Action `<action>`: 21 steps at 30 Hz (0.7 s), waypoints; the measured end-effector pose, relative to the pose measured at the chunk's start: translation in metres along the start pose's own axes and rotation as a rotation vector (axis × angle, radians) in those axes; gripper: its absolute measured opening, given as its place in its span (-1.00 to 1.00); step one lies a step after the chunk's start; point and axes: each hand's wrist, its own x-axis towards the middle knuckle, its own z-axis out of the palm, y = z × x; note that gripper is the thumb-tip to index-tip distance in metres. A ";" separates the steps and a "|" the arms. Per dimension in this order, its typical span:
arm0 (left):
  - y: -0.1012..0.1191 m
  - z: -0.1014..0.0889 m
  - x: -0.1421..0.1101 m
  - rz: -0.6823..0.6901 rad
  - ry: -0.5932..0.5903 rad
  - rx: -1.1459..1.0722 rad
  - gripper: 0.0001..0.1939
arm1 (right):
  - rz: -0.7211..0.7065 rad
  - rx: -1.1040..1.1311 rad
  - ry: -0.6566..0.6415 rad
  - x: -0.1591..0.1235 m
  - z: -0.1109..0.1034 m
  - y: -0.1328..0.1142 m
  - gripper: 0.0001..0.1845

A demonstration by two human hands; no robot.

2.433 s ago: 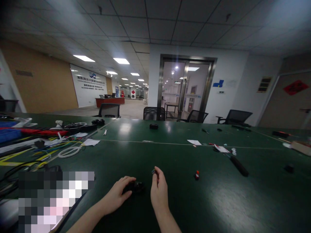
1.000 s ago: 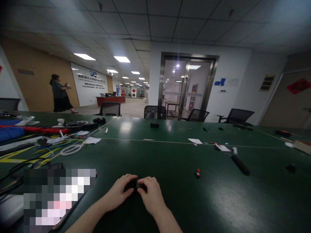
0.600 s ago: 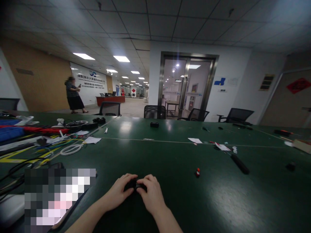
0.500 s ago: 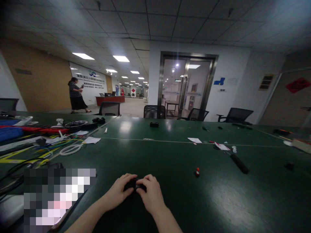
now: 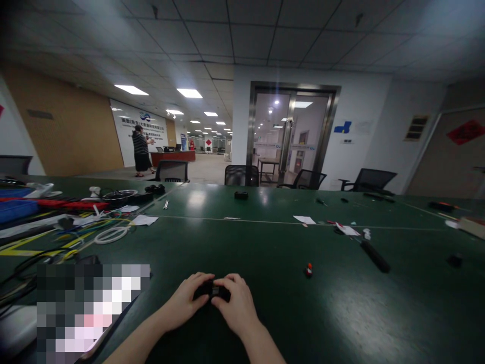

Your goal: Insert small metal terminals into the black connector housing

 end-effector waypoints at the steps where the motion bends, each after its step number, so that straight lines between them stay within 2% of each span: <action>1: -0.001 0.001 0.000 0.004 0.003 -0.002 -0.54 | 0.001 0.025 -0.001 0.000 -0.001 0.000 -0.59; 5: -0.003 0.001 -0.001 0.006 0.004 -0.011 -0.53 | 0.030 0.084 0.001 0.000 -0.003 0.002 -0.52; 13: -0.006 0.004 -0.001 0.016 0.001 0.017 -0.48 | 0.073 0.071 -0.009 -0.001 -0.002 0.001 -0.59; 21: -0.003 0.003 -0.001 -0.019 0.000 0.015 -0.51 | 0.022 0.053 -0.003 0.001 -0.002 0.001 -0.64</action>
